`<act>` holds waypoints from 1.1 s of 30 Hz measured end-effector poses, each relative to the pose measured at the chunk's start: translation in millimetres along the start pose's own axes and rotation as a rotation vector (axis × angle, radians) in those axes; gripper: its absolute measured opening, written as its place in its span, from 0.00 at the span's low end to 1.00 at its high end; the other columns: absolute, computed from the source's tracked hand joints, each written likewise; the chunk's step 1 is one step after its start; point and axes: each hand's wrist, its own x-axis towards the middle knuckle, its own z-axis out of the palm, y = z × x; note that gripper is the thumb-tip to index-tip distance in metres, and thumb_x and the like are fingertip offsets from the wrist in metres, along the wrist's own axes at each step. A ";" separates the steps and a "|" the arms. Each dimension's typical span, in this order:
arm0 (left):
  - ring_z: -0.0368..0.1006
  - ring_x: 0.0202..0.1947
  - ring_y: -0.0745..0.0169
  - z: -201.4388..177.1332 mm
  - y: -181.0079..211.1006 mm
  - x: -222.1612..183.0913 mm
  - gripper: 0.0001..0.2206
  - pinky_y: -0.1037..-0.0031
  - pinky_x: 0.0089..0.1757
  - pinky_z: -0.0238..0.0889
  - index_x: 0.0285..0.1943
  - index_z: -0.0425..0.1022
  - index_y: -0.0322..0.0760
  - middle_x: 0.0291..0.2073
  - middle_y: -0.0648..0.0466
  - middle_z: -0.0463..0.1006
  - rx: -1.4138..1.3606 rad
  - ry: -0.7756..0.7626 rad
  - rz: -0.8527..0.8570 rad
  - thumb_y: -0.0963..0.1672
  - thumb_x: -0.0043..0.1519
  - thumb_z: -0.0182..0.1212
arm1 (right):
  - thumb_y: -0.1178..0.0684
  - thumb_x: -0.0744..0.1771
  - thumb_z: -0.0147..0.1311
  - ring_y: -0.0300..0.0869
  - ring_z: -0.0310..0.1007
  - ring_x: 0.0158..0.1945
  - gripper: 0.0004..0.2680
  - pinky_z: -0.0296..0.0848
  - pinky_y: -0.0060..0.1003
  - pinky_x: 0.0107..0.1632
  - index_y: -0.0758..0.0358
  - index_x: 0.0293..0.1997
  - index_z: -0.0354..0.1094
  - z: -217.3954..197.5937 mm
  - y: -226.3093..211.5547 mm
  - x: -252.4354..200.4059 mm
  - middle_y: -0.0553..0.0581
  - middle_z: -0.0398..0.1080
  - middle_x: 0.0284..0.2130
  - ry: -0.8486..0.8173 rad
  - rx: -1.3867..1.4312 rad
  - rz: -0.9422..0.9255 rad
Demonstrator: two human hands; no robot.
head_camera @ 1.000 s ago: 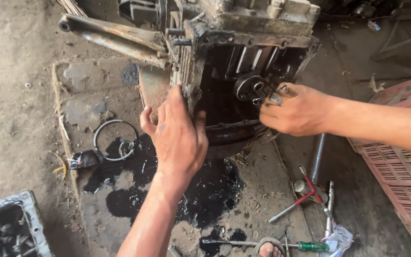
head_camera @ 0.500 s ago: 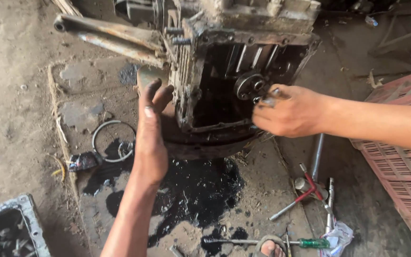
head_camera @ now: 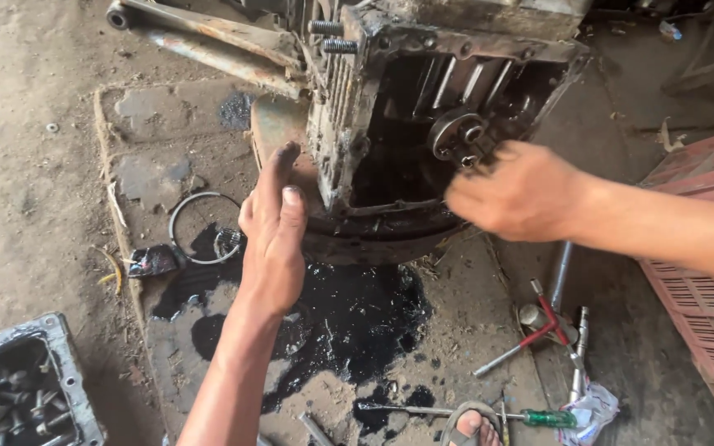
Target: Dismantling and cleaning internal components of a small engine or transmission housing.
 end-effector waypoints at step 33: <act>0.53 0.73 0.52 0.9 3.1 3.0 0.41 0.47 0.68 0.21 0.81 0.43 0.38 0.65 0.46 0.67 0.068 -0.113 -0.066 0.63 0.65 0.22 | 0.58 0.61 0.51 0.40 0.75 0.30 0.03 0.75 0.36 0.30 0.58 0.34 0.66 -29.5 7.2 20.5 0.51 0.71 0.30 0.166 0.104 0.025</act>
